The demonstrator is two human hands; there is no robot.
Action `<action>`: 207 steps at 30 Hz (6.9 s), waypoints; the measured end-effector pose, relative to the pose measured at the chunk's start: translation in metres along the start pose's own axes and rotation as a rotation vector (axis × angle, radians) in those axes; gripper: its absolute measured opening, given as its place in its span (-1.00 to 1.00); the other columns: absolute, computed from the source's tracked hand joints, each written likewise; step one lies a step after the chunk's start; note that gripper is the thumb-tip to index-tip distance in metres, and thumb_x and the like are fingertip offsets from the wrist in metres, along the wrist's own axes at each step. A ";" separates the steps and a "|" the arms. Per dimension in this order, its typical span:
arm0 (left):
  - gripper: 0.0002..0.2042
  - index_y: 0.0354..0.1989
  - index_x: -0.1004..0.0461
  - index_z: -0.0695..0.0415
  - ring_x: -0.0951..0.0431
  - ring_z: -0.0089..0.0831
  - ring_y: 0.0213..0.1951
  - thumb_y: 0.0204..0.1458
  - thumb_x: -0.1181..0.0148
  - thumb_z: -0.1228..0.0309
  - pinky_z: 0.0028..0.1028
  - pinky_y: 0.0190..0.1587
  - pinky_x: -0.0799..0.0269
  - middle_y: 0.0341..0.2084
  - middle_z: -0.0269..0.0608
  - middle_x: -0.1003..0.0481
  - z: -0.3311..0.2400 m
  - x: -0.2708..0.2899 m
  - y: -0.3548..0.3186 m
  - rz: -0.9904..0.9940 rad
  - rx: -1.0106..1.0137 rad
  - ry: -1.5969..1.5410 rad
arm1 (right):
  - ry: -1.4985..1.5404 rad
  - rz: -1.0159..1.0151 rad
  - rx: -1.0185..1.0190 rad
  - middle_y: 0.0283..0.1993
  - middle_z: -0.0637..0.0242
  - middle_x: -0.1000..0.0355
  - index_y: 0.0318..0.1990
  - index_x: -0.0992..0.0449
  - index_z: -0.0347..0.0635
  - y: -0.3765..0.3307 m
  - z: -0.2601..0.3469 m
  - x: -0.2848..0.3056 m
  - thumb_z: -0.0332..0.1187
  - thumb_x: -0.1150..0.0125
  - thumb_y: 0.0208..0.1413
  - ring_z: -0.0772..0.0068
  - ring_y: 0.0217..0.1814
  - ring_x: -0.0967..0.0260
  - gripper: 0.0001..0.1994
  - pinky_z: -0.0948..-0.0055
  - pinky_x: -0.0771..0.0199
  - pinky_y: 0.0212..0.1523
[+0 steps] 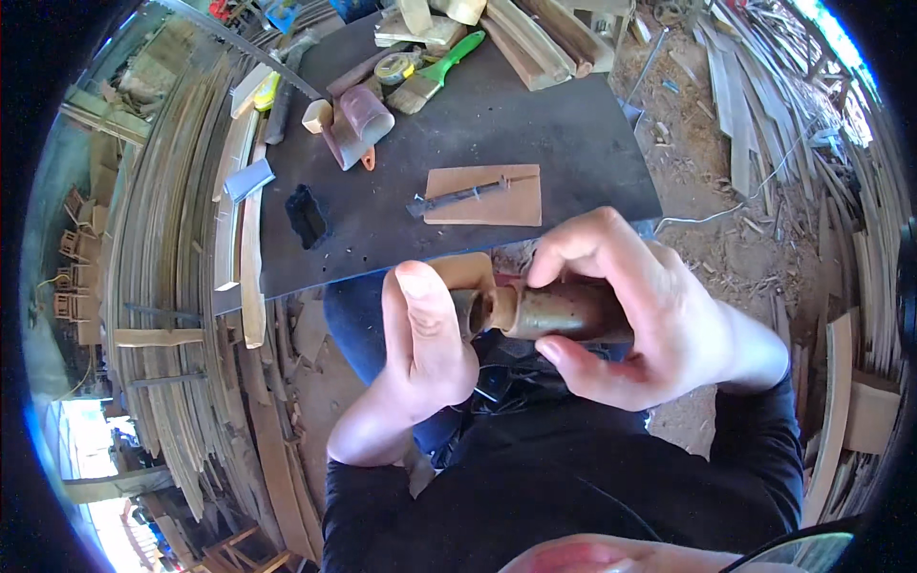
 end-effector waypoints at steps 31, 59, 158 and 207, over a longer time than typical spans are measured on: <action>-0.67 -0.62 -0.26 0.07 -0.23 -0.41 -0.69 0.20 -0.08 0.31 -0.36 -0.68 -0.09 -0.64 -0.32 -0.20 -0.052 0.001 0.000 0.373 -1.240 0.620 | 1.160 0.602 -0.608 -0.25 0.32 -0.50 0.35 -0.31 -0.28 -0.028 -0.026 -0.038 -0.15 -0.30 0.46 0.69 -0.40 -0.29 -0.48 0.65 -0.20 -0.53; -0.74 -0.43 -0.45 0.17 -0.45 -0.10 -0.60 0.24 -0.16 0.26 -0.13 -0.51 -0.39 -0.58 -0.13 -0.38 0.007 0.015 0.006 0.263 -0.829 0.467 | -0.045 -0.170 0.220 -0.08 0.00 -0.61 0.06 -0.51 -0.29 -0.016 -0.009 -0.025 -0.32 -0.55 0.20 0.27 -0.21 -0.67 -0.60 0.42 -0.65 -0.26; -0.93 -0.31 -0.64 0.01 -0.67 -0.25 -0.22 0.09 -0.39 0.36 -0.22 0.02 -0.46 -0.26 -0.34 -0.65 0.104 -0.089 0.091 0.090 -0.768 1.050 | 0.612 -0.648 -0.022 -0.61 0.42 -0.24 -0.52 -0.31 -0.24 -0.017 -0.170 0.030 -0.01 -0.02 0.53 0.58 -0.56 -0.18 -0.43 0.45 -0.21 -0.50; -0.88 -0.20 -0.66 0.03 -0.68 -0.22 -0.08 0.12 -0.45 0.38 -0.20 0.03 -0.52 -0.20 -0.32 -0.64 0.097 -0.019 0.095 0.016 -0.595 0.952 | 0.394 -0.726 -0.068 -0.67 0.40 -0.31 -0.49 -0.44 -0.26 -0.021 -0.180 0.026 0.40 0.00 0.37 0.65 -0.71 -0.11 -0.22 0.51 0.01 -0.66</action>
Point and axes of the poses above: each hand's wrist, its own y-axis towards the middle knuckle, its own x-axis out of the back of the hand, z = x × y, the point moved 3 cm from there along y, towards the middle knuckle
